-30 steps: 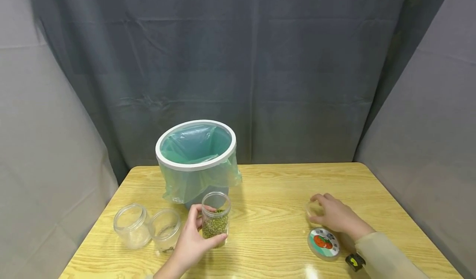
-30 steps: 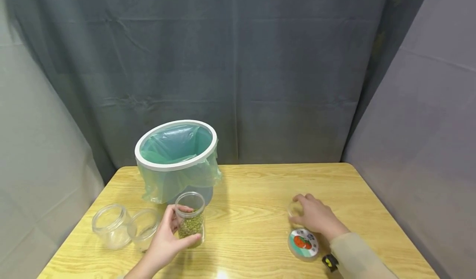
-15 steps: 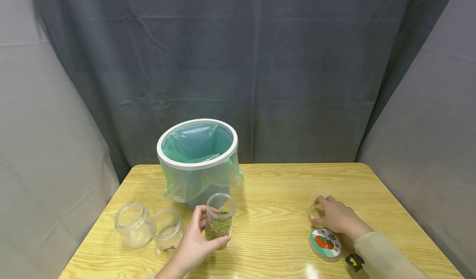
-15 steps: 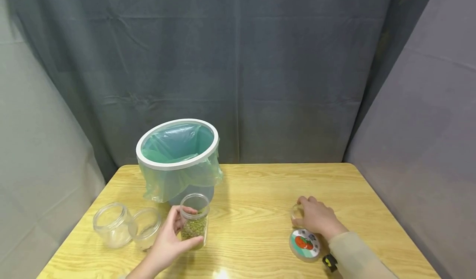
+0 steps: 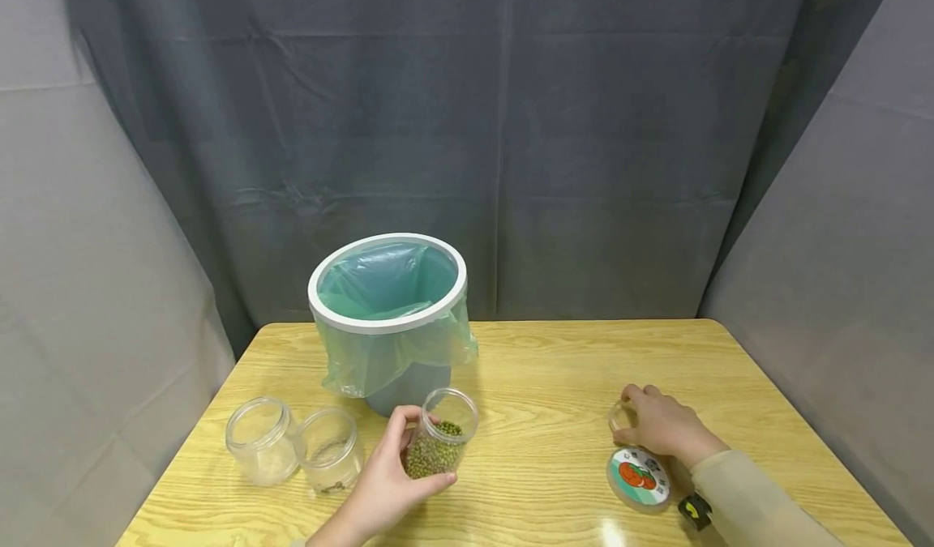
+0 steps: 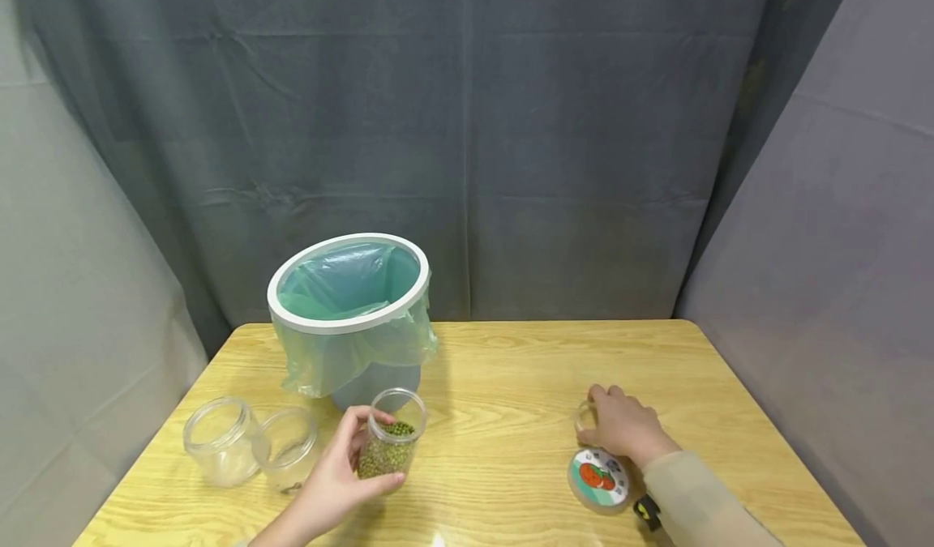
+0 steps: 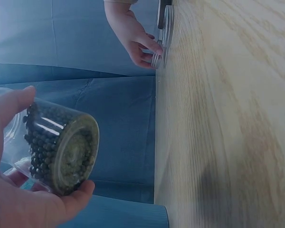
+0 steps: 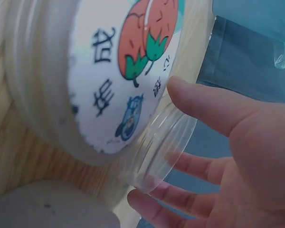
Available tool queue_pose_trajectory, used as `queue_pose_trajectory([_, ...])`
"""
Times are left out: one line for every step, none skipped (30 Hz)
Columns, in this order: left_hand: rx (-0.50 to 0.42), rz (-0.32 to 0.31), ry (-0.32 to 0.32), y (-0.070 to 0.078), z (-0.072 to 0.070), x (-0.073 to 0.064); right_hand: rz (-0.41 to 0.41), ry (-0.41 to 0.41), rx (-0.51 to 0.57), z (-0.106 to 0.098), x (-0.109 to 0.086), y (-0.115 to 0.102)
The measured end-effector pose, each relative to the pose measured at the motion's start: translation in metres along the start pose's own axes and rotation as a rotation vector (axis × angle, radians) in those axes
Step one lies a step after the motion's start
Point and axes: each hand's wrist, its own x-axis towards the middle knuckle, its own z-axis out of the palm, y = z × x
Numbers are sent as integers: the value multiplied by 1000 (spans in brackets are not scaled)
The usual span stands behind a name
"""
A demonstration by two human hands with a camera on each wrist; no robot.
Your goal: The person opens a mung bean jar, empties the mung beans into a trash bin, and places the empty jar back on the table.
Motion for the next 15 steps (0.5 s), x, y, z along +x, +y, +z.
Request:
queue_pose_trajectory([-7, 0, -4, 0, 0, 0, -1, -1, 0, 0, 0, 0])
queue_pose_trajectory([-12, -1, -8, 0, 0, 0, -1, -3, 0, 0, 0, 1])
queue_pose_trajectory([-17, 0, -13, 0, 0, 0, -3, -5, -1, 0, 0, 1])
queue_pose_trajectory([-21, -2, -16, -1, -1, 0, -3, -7, -2, 1, 0, 1])
queue_pose_trajectory([-22, 0, -22, -1, -1, 0, -3, -10, -3, 1, 1, 2])
queue_pose_trajectory([-22, -3, -23, -2, -1, 1, -3, -13, -2, 1, 1, 2])
queue_pose_trajectory([-19, -2, -24, -2, -1, 1, -3, -17, 1, 1, 1, 2])
queue_pose_trajectory([-13, -5, -22, -2, -1, 1, 2, -20, 4, 1, 2, 2])
queue_pose_trajectory([-6, -5, -21, -3, -1, 1, 6, -25, 7, 1, 2, 2])
queue_pose_trajectory([-4, -10, -18, -3, -1, 1, 10, -28, 11, 1, 3, 2])
queue_pose_trajectory([0, -10, -16, -3, -1, 1, 15, -34, 17, 1, 3, 3])
queue_pose_trajectory([3, -13, -13, -3, -1, 1, 19, -38, 21, 1, 4, 3])
queue_pose_trajectory([8, -13, -13, -3, -1, 1, 23, -44, 25, 1, 4, 3])
queue_pose_trajectory([9, -17, -13, -3, -1, 1, 27, -48, 29, 1, 5, 3])
queue_pose_trajectory([12, -17, -12, -3, -1, 1, 28, -52, 32, 1, 5, 4])
